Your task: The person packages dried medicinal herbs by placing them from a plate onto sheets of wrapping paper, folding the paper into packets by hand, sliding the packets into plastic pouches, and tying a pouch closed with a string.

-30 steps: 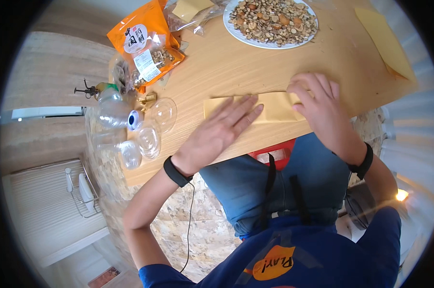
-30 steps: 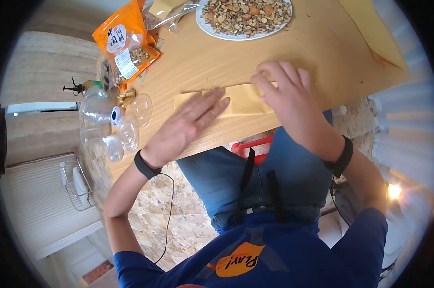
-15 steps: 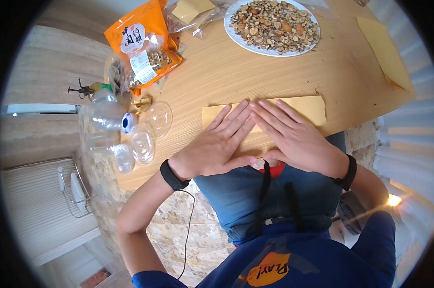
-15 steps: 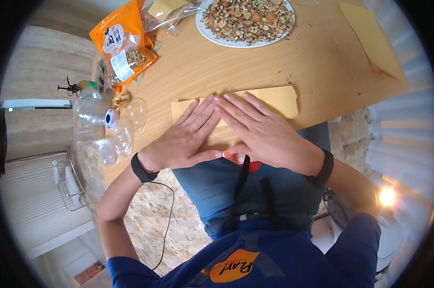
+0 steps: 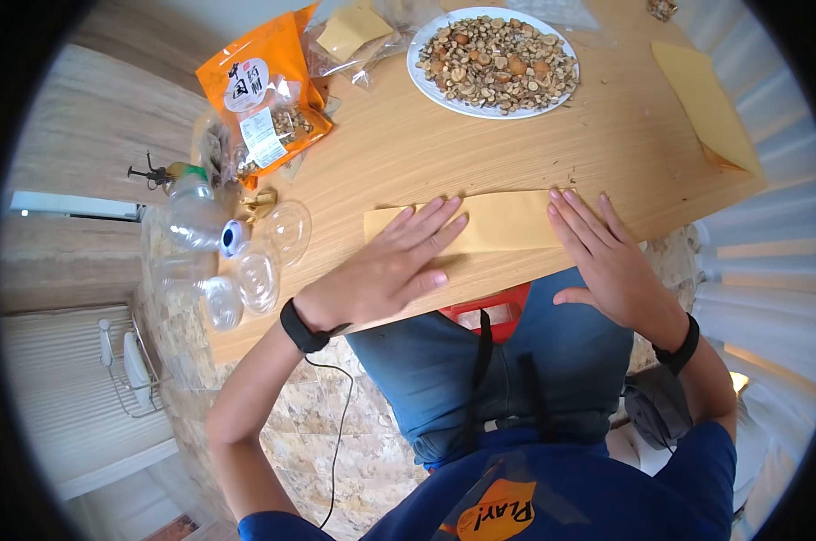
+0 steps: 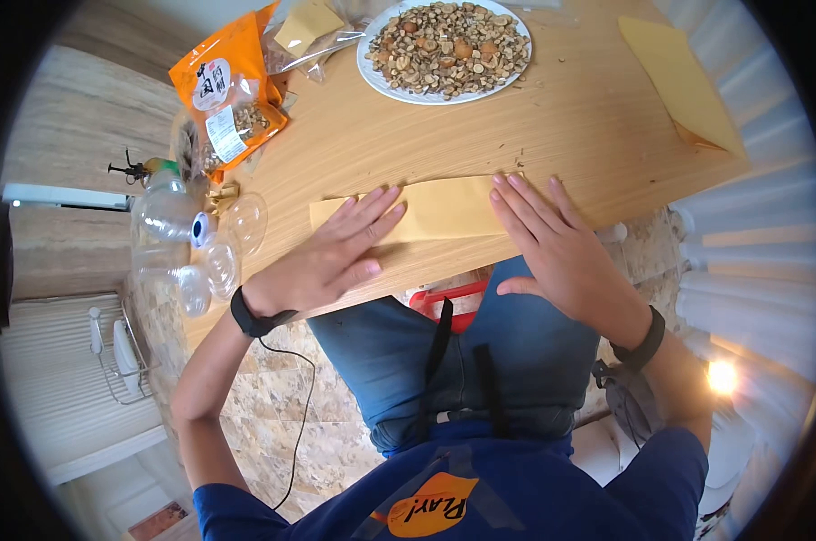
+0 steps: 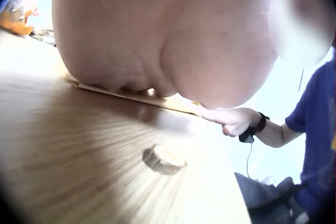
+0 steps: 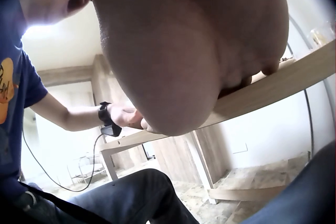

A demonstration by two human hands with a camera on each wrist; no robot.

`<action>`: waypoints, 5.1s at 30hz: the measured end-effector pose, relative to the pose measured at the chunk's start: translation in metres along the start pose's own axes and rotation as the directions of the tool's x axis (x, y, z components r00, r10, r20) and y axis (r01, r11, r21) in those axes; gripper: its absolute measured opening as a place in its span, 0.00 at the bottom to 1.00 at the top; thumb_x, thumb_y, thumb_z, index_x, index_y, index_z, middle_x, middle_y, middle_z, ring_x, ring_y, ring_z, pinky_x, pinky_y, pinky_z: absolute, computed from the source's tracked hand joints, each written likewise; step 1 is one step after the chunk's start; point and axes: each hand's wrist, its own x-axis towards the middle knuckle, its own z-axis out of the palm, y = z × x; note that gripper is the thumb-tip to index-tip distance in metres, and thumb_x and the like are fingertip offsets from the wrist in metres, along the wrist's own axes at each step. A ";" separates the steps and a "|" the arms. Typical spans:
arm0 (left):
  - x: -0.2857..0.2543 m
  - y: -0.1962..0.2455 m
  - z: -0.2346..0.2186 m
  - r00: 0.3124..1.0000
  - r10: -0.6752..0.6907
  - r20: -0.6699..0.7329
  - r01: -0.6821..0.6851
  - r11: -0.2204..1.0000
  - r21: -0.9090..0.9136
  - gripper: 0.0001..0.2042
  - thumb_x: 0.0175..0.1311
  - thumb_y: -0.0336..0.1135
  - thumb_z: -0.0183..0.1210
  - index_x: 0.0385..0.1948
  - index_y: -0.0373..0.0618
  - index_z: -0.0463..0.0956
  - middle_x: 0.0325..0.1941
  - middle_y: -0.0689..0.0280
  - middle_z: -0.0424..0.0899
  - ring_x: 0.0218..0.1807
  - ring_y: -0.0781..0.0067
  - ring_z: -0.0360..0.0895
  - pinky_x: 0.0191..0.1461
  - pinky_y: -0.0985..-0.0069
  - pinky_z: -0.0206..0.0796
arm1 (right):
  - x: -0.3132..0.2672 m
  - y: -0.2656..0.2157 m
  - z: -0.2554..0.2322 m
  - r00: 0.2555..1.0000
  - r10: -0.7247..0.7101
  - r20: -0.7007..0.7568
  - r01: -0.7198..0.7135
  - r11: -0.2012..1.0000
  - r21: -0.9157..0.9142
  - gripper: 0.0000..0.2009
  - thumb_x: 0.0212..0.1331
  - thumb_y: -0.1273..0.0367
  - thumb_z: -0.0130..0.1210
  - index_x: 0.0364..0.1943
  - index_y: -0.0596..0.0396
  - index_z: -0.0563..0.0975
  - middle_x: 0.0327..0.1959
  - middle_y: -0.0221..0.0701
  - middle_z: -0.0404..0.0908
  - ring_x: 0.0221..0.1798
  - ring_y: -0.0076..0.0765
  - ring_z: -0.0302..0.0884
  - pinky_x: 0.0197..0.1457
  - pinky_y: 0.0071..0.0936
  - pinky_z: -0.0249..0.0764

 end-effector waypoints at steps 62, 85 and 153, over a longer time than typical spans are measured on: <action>0.039 -0.015 -0.024 0.709 -0.622 -0.331 0.269 0.673 -0.689 0.10 0.66 0.30 0.69 0.43 0.34 0.85 0.36 0.64 0.90 0.36 0.81 0.82 0.41 0.78 0.74 | 0.073 -0.034 0.022 0.928 -0.267 -0.261 0.309 0.942 0.134 0.30 0.60 0.62 0.66 0.66 0.56 0.75 0.73 0.34 0.73 0.77 0.39 0.65 0.77 0.39 0.67; 0.040 0.017 -0.027 0.769 -0.307 -0.561 0.225 0.951 -0.213 0.10 0.71 0.28 0.60 0.47 0.32 0.83 0.31 0.42 0.82 0.25 0.48 0.71 0.35 0.67 0.71 | 0.076 -0.049 0.041 0.942 -0.213 -0.260 0.222 0.975 0.003 0.31 0.68 0.60 0.59 0.73 0.56 0.68 0.75 0.30 0.70 0.79 0.36 0.62 0.81 0.42 0.58; 0.038 -0.016 -0.005 0.850 -0.376 -0.369 0.162 0.853 -0.496 0.15 0.64 0.31 0.70 0.51 0.38 0.82 0.40 0.64 0.89 0.38 0.77 0.82 0.43 0.75 0.74 | 0.072 -0.058 0.048 0.938 -0.134 -0.319 0.195 0.966 0.169 0.34 0.65 0.60 0.65 0.70 0.66 0.70 0.76 0.44 0.68 0.80 0.46 0.63 0.81 0.39 0.64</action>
